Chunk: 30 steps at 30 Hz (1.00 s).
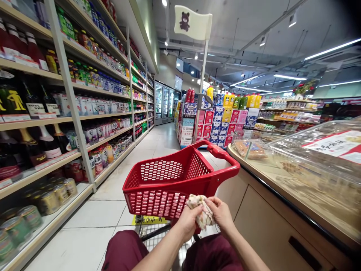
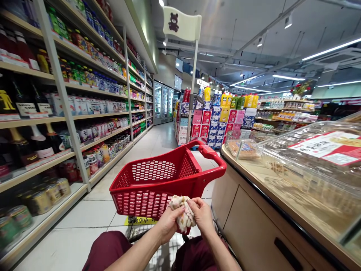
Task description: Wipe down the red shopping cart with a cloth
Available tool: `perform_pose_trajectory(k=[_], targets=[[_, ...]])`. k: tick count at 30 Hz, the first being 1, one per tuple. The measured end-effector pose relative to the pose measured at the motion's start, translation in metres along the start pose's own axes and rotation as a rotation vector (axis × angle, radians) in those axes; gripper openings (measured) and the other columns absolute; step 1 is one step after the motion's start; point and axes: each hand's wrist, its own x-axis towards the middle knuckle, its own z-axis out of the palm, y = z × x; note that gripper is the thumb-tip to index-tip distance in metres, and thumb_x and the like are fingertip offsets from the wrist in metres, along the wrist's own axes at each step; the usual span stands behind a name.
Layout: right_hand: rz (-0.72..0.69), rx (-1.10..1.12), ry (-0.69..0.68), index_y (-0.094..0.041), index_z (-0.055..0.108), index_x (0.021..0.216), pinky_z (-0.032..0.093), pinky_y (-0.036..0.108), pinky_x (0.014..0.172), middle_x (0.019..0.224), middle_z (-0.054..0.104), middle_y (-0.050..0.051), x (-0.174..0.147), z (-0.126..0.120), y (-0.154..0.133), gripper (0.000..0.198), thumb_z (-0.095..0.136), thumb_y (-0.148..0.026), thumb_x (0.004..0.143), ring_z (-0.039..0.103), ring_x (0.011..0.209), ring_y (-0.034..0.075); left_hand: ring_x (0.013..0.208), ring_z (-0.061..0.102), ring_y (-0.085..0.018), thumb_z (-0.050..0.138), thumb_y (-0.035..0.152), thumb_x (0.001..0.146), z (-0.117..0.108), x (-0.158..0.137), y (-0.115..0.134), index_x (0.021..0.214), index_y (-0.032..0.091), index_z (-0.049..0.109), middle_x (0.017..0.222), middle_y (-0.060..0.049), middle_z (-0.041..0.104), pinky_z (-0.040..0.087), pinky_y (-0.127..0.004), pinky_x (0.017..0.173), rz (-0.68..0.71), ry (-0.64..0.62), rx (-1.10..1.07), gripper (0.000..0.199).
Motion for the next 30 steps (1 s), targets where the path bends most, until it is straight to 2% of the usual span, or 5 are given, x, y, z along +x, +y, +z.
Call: perform_pose_trajectory(k=[5, 11, 18, 25, 30], targets=[[0.028, 0.070, 0.096, -0.016, 0.058, 0.106, 0.050, 0.032, 0.075, 0.108, 0.061, 0.010, -0.021, 0.010, -0.008, 0.053, 0.059, -0.051, 0.066, 0.059, 0.094, 0.023, 0.087, 0.061, -0.021, 0.068, 0.022, 0.059, 0.005, -0.001, 0.007, 0.078, 0.015, 0.062, 0.085, -0.007, 0.067, 0.045, -0.035, 0.084, 0.307, 0.306, 0.260, 0.022], [-0.026, 0.223, 0.086, -0.018, 0.041, 0.126, 0.043, 0.035, 0.091, 0.123, 0.052, 0.010, -0.040, 0.027, 0.006, 0.062, 0.055, -0.044, 0.072, 0.051, 0.109, 0.021, 0.113, 0.048, -0.018, 0.049, 0.010, 0.068, 0.020, -0.022, -0.004, 0.117, 0.023, 0.049, 0.120, -0.005, 0.055, 0.033, -0.034, 0.101, 0.514, -0.084, 0.596, 0.051], [-0.893, -0.575, 0.389, -0.022, 0.053, 0.116, 0.027, 0.044, 0.104, 0.132, 0.043, 0.005, 0.064, -0.056, -0.028, 0.038, 0.044, -0.020, 0.080, 0.034, 0.124, 0.022, 0.104, 0.054, -0.017, 0.044, -0.002, 0.058, -0.019, 0.009, -0.009, 0.109, 0.016, 0.049, 0.116, -0.011, 0.054, 0.040, -0.032, 0.093, 0.206, 0.039, 0.548, 0.054], [-1.212, -0.956, -0.209, -0.027, 0.061, 0.106, 0.044, 0.036, 0.093, 0.111, 0.061, 0.001, 0.057, -0.042, 0.038, 0.035, 0.036, -0.012, 0.085, 0.045, 0.116, 0.017, 0.091, 0.059, -0.016, 0.043, 0.001, 0.059, -0.056, 0.005, -0.016, 0.098, 0.018, 0.057, 0.100, -0.005, 0.063, 0.044, -0.030, 0.085, 0.271, 0.107, 0.880, 0.045], [-1.086, -0.899, -0.031, -0.025, 0.060, 0.107, 0.032, 0.046, 0.102, 0.119, 0.055, 0.002, 0.069, -0.044, 0.008, 0.032, 0.038, -0.018, 0.085, 0.035, 0.123, 0.021, 0.109, 0.050, -0.018, 0.039, 0.003, 0.064, -0.068, 0.007, 0.001, 0.105, 0.014, 0.055, 0.112, -0.010, 0.057, 0.036, -0.037, 0.098, 0.547, 0.159, 1.173, 0.045]])
